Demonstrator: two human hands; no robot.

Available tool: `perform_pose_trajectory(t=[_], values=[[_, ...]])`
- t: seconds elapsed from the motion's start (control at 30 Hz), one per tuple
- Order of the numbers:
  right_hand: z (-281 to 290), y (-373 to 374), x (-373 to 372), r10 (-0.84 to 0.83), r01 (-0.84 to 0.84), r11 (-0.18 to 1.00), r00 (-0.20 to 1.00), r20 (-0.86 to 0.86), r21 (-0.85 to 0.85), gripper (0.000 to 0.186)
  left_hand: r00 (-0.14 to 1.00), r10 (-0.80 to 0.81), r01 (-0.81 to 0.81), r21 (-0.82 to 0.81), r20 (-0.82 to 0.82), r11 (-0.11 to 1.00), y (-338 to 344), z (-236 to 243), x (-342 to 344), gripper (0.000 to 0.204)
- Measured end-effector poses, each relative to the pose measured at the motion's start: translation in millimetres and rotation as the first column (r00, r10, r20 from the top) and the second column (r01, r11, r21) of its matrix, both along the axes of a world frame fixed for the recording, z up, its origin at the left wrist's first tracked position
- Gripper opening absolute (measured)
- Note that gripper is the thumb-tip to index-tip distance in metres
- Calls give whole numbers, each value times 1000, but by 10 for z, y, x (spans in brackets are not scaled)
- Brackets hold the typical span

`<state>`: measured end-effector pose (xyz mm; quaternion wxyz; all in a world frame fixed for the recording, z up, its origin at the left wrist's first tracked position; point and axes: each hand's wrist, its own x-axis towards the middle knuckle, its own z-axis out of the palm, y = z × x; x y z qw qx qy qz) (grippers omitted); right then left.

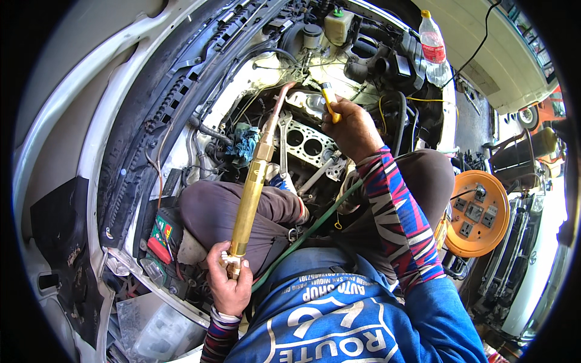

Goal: The person works on a car engine with the hood open, using a wrench to loosen bolts on the engine block and then applying a blowtorch to heat specific areas. The person handles engine components and tools while seated in the engine bay.

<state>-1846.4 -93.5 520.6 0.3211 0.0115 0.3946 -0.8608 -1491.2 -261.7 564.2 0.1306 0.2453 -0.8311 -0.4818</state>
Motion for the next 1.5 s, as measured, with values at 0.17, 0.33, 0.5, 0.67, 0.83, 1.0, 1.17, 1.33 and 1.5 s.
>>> perform_pose_trajectory(t=[0.17,0.33,0.5,0.67,0.83,1.0,1.17,1.33,1.5], values=[[97,-41,80,20,11,980,988,-153,200,22,999,-44,41,-88,-25,995,22,55,-40,52],[4,-95,-13,73,16,901,980,-187,434,29,997,-81,81,-21,9,997,34,95,-34,50],[-242,-193,-120,107,261,780,840,-532,569,30,997,-74,74,-72,-4,995,43,113,-45,49],[-259,-254,-173,188,390,630,762,-620,671,41,998,-59,57,-134,-12,989,50,109,-65,48],[-57,-383,-217,248,367,516,801,-545,774,69,999,-50,52,-97,16,994,61,139,-47,46],[24,-498,-368,550,536,236,614,-566,811,62,999,-48,49,-108,19,993,61,158,-48,47],[-168,-432,-411,764,775,183,275,-583,605,40,1000,-10,9,-117,0,993,88,143,-20,46],[-374,-323,-433,673,691,184,430,-601,700,40,997,62,-65,-74,-36,995,74,101,2,47],[-358,-374,-454,639,588,191,533,-554,786,45,1000,-3,0,-125,-19,992,81,114,-9,46]])
